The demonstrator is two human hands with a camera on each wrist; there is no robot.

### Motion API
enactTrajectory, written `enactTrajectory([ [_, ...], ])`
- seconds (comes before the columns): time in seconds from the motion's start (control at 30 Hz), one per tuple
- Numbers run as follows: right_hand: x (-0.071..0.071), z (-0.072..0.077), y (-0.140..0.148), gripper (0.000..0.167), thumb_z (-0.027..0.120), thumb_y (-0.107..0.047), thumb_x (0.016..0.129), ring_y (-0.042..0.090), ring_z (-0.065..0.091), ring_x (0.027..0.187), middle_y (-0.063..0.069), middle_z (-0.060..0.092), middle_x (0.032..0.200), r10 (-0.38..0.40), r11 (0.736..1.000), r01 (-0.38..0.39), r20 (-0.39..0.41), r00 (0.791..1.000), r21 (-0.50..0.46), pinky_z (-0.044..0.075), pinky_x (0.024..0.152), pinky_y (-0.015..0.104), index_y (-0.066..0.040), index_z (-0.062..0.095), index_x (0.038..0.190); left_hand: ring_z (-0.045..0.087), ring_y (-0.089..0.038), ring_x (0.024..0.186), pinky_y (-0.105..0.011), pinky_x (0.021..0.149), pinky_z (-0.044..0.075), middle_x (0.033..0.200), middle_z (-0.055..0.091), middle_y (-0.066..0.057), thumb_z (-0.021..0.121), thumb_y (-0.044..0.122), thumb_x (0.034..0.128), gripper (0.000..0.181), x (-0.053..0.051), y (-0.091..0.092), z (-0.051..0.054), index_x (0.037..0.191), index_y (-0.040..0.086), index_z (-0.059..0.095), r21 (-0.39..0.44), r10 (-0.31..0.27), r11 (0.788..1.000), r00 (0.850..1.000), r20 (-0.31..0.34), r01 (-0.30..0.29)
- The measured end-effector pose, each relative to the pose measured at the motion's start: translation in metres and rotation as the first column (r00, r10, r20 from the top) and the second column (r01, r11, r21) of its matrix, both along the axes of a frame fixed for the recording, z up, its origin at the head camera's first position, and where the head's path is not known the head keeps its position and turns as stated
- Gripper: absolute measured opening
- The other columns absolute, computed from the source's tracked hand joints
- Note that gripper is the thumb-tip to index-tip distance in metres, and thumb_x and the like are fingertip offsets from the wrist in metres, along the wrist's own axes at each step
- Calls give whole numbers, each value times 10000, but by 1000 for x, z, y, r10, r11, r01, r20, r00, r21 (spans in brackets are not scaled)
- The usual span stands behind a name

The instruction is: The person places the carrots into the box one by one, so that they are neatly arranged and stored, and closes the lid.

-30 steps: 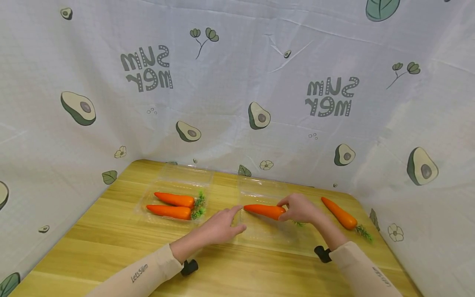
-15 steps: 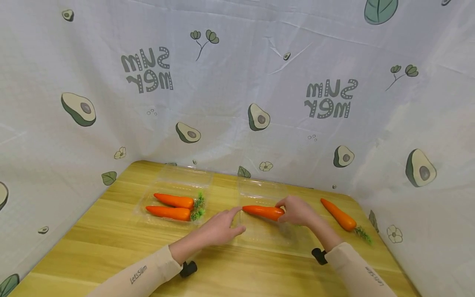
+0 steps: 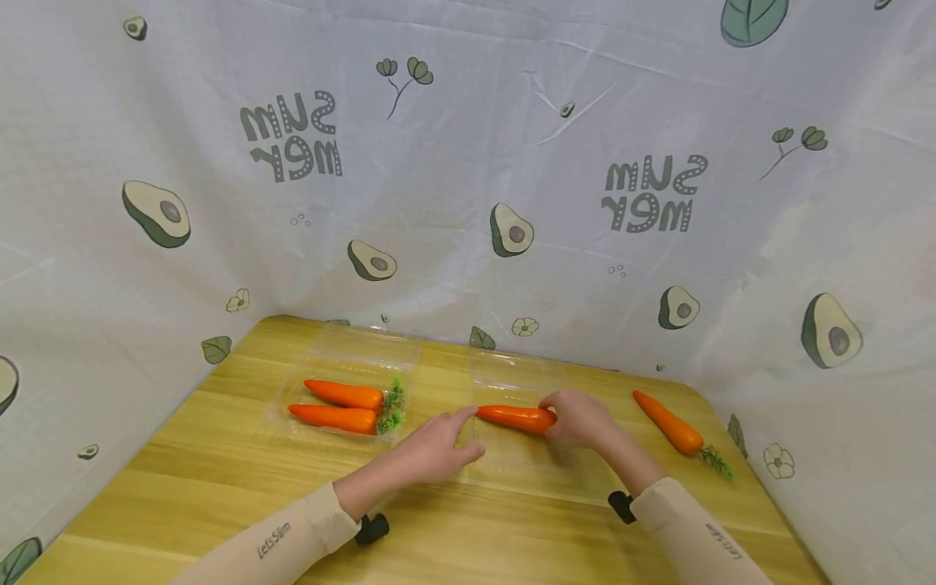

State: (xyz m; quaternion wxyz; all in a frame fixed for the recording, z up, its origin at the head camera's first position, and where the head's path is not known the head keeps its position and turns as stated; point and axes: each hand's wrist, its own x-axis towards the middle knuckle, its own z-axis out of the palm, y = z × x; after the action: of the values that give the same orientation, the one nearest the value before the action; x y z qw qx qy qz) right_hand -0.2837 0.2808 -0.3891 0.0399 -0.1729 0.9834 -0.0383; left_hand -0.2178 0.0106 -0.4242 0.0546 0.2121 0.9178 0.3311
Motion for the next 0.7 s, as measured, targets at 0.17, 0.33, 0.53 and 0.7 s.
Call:
enactTrajectory([
  [0.17, -1, -3, -1, 366, 782, -86, 772, 247, 641, 970, 101, 721, 1164, -5, 1000, 6, -20, 1000, 2, 535, 864, 488, -64, 749, 1135, 479, -347, 1383, -543, 1098, 418, 1496, 508, -169, 582, 495, 994, 701, -1, 0, -1, 1571, 167, 355, -9, 3, 1000, 1000, -4, -3],
  [0.33, -2, -5, 0, 353, 773, -90, 782, 243, 637, 959, 94, 724, 1152, -12, 1000, 12, -34, 999, -2, 534, 869, 487, -73, 750, 1134, 479, -347, 1383, -543, 1096, 420, 1494, 508, -172, 581, 496, 995, 703, -1, 0, -2, 1572, 164, 354, -15, 4, 1000, 1000, -6, -4],
  [0.53, -1, -6, -2, 369, 769, -103, 793, 266, 650, 1009, 103, 720, 1177, -27, 1000, 27, -40, 999, -13, 532, 894, 511, -69, 742, 1160, 467, -349, 1394, -545, 1106, 409, 1502, 501, -169, 576, 499, 997, 706, -2, 0, -2, 1574, 163, 349, -15, 2, 1000, 1000, -4, -3],
  [0.7, 0, -6, -3, 387, 772, -117, 802, 273, 650, 1034, 105, 712, 1202, -45, 999, 44, -44, 998, -28, 530, 912, 518, -68, 732, 1184, 469, -349, 1392, -546, 1103, 411, 1497, 506, -170, 579, 500, 995, 704, -2, 1, -1, 1573, 170, 352, -17, 3, 1000, 1000, -1, -3],
])
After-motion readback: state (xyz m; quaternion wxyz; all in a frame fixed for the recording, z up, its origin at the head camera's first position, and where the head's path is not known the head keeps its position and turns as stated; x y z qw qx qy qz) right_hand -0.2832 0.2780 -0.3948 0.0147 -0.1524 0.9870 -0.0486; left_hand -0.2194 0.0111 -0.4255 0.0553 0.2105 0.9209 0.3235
